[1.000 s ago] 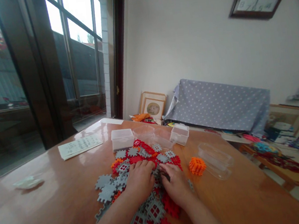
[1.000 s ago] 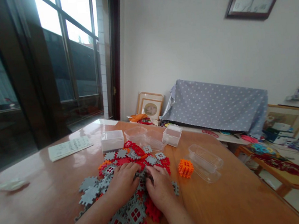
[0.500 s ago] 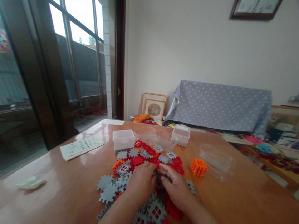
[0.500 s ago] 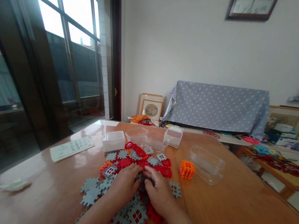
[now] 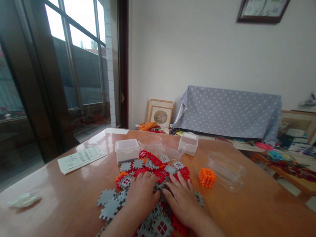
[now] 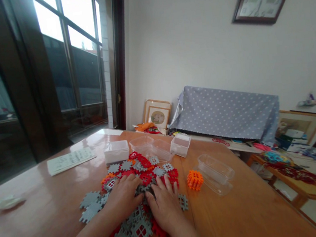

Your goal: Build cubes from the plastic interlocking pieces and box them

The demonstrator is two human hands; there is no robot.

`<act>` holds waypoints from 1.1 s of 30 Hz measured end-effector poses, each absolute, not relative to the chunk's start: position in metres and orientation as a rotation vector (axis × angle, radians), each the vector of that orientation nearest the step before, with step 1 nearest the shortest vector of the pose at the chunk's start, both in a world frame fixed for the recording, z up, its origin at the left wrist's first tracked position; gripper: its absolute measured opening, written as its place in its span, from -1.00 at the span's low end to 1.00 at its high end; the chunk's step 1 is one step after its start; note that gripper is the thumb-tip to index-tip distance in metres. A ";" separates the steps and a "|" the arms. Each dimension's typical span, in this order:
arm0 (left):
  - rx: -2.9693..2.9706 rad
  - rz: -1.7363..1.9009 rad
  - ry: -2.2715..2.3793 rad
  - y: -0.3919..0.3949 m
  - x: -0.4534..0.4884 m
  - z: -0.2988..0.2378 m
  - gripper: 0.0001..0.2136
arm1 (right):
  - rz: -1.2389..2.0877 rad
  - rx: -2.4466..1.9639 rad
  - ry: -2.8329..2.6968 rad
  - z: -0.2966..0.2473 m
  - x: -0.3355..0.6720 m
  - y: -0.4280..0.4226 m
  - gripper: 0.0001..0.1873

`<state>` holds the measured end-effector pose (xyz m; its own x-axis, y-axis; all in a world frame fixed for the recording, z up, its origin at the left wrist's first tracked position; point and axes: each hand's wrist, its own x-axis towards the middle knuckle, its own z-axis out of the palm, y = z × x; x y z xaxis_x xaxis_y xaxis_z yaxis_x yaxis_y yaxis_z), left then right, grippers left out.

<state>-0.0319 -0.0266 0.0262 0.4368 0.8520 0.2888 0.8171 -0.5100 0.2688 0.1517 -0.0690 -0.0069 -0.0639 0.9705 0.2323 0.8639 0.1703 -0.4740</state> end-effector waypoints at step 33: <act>1.175 1.024 0.733 -0.030 -0.016 0.033 -0.71 | 0.956 -1.156 -1.248 0.012 0.142 -0.084 -0.64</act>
<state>-0.0163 -0.0305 0.0334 0.3845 0.9220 0.0459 -0.2536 0.0577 0.9656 0.1419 -0.0837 0.0121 0.1098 0.9744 0.1960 0.0648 0.1898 -0.9797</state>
